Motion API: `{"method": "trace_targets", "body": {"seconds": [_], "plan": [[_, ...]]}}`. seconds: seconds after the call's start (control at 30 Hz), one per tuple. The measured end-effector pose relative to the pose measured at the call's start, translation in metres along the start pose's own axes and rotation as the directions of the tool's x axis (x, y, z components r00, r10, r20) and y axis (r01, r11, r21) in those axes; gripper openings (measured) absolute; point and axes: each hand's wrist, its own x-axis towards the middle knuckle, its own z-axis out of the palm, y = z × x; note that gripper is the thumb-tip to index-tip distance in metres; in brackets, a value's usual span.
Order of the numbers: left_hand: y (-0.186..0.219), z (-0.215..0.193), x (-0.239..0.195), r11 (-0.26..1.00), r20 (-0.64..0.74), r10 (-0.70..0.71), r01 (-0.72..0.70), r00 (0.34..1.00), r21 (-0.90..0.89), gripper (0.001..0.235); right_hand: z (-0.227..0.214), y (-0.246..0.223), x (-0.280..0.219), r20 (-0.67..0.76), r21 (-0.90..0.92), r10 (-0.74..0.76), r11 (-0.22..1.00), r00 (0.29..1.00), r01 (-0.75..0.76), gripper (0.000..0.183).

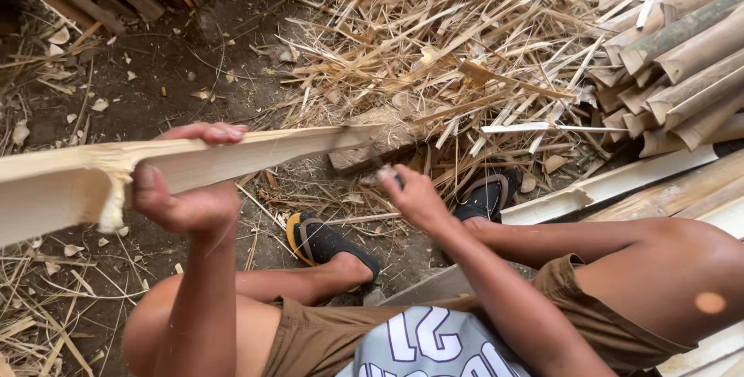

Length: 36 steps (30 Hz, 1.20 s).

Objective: The person sits on the ground and uses a knife to shave and shape a piece of wood. They repeatedly scrape the surface to remove thin layers, rotating the wood to work on different sides. Finished pieces are stacked nearby.

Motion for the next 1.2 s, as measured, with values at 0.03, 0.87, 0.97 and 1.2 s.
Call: {"method": "trace_targets", "body": {"seconds": [0.03, 0.87, 0.97, 1.2], "plan": [[0.003, -0.001, 0.001, 1.000, -0.010, -0.001, 0.001, 1.000, -0.003, 0.065, -0.008, 0.009, 0.015, -0.025, -0.020, 0.127, 0.992, 0.992, -0.128, 0.059], [0.002, 0.019, 0.022, 0.958, -0.399, 0.143, -0.025, 0.906, 0.285, 0.064, 0.059, 0.044, -0.004, -0.071, -0.047, -0.361, 0.932, 0.930, 0.359, 0.057], [0.001, 0.022, 0.025, 0.964, -0.398, 0.144, -0.038, 0.906, 0.262, 0.063, 0.061, 0.062, 0.021, -0.180, -0.025, -0.349, 0.936, 0.920, 0.350, 0.062], [-0.007, 0.027, 0.037, 0.968, -0.220, 0.186, -0.140, 0.958, 0.207, 0.057, 0.026, 0.112, 0.060, -0.102, -0.122, 0.198, 0.970, 0.975, -0.210, 0.069]]}}
